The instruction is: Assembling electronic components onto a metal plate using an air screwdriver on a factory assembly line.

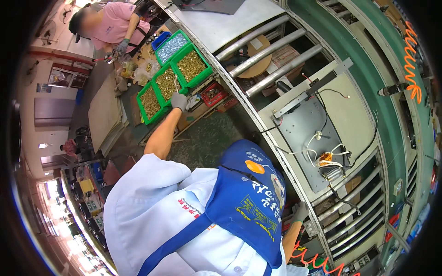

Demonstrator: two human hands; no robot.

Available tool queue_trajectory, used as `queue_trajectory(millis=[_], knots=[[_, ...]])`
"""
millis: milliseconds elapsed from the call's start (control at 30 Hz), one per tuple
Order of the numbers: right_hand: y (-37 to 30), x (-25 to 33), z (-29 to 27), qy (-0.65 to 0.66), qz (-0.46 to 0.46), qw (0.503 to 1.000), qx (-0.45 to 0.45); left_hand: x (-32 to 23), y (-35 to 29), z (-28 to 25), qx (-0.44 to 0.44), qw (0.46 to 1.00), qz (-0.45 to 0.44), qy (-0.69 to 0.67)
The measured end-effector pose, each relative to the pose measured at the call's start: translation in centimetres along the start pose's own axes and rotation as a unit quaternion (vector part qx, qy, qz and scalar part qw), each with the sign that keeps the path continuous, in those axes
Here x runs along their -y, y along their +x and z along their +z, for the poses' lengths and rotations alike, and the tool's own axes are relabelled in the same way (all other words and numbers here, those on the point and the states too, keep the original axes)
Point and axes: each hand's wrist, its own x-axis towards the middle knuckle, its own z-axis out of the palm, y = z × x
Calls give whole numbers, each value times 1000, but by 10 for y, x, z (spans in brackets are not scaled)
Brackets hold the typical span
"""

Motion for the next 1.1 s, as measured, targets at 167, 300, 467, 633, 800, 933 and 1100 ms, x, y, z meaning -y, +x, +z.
queue_trajectory(millis=[167, 300, 467, 633, 800, 933, 1100], knots=[[-52, 29, 55, -84, -105, 990, 32, -1, 81, 3, -11, 999, 9, 50], [-49, 10, 65, -151, -115, 981, 25, -28, 118, 22, 39, 956, 179, 230], [-34, -7, 65, -313, -249, 916, -3, -38, 133, 18, 59, 972, 111, 196], [-79, 39, 102, -352, -271, 896, -24, -52, 81, 11, 71, 984, 72, 144], [-91, 81, 143, -346, -435, 830, -43, -94, 31, -11, 57, 926, 268, 258], [-105, 160, 177, -430, -592, 674, -105, -111, -3, -13, -31, 923, 230, 307], [-41, 167, 222, -602, -475, 635, -98, -130, -78, 6, 57, 904, 419, 57]])
